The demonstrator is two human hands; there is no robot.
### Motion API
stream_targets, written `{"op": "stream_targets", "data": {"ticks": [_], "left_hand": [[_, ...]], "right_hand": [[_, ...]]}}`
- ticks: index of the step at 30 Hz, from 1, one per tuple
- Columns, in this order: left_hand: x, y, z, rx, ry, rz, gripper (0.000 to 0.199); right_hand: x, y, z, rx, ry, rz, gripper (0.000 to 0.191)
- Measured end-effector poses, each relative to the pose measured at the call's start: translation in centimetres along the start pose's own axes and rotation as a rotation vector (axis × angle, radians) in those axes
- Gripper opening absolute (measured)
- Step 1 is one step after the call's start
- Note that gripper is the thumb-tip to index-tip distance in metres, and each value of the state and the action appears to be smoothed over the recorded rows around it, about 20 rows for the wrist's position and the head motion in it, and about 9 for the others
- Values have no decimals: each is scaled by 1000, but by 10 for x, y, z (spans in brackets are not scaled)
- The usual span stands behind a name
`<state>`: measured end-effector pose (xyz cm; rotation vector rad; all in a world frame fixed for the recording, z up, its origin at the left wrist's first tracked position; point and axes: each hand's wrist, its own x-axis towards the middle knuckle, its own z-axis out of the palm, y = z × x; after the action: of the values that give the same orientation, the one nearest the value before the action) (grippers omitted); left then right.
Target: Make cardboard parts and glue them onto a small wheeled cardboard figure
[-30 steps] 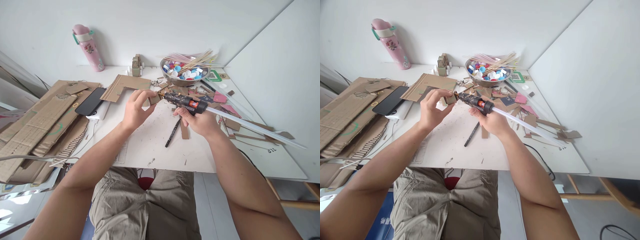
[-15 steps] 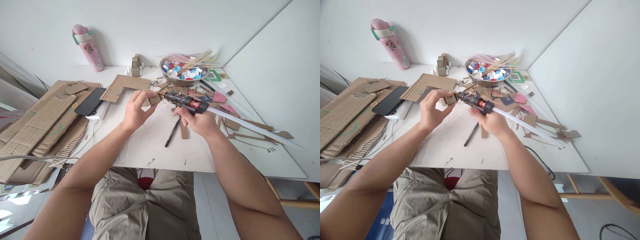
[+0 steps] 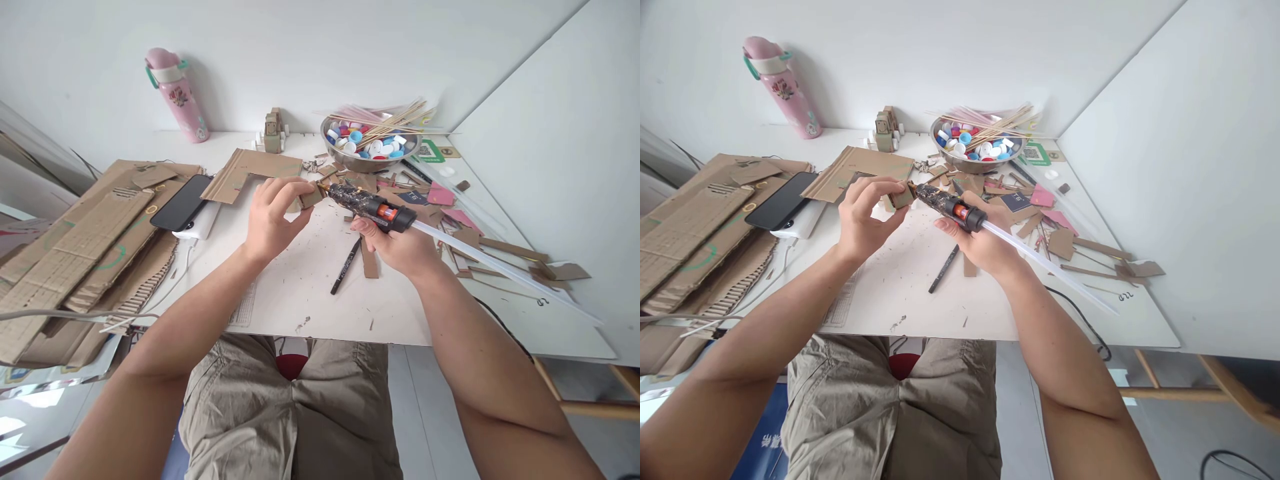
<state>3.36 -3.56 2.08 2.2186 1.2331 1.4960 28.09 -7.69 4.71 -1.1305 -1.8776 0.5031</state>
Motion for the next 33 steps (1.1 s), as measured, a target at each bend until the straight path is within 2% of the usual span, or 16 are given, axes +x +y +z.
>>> {"op": "stream_targets", "data": {"ticks": [12, 23, 33], "left_hand": [[-2, -3, 2, 107, 2, 42, 23], [-5, -11, 2, 347, 55, 230, 26], [-5, -11, 4, 304, 79, 224, 25]], "right_hand": [[1, -7, 2, -39, 28, -14, 64], [2, -15, 1, -51, 14, -5, 73], [3, -16, 2, -60, 27, -5, 73]]}}
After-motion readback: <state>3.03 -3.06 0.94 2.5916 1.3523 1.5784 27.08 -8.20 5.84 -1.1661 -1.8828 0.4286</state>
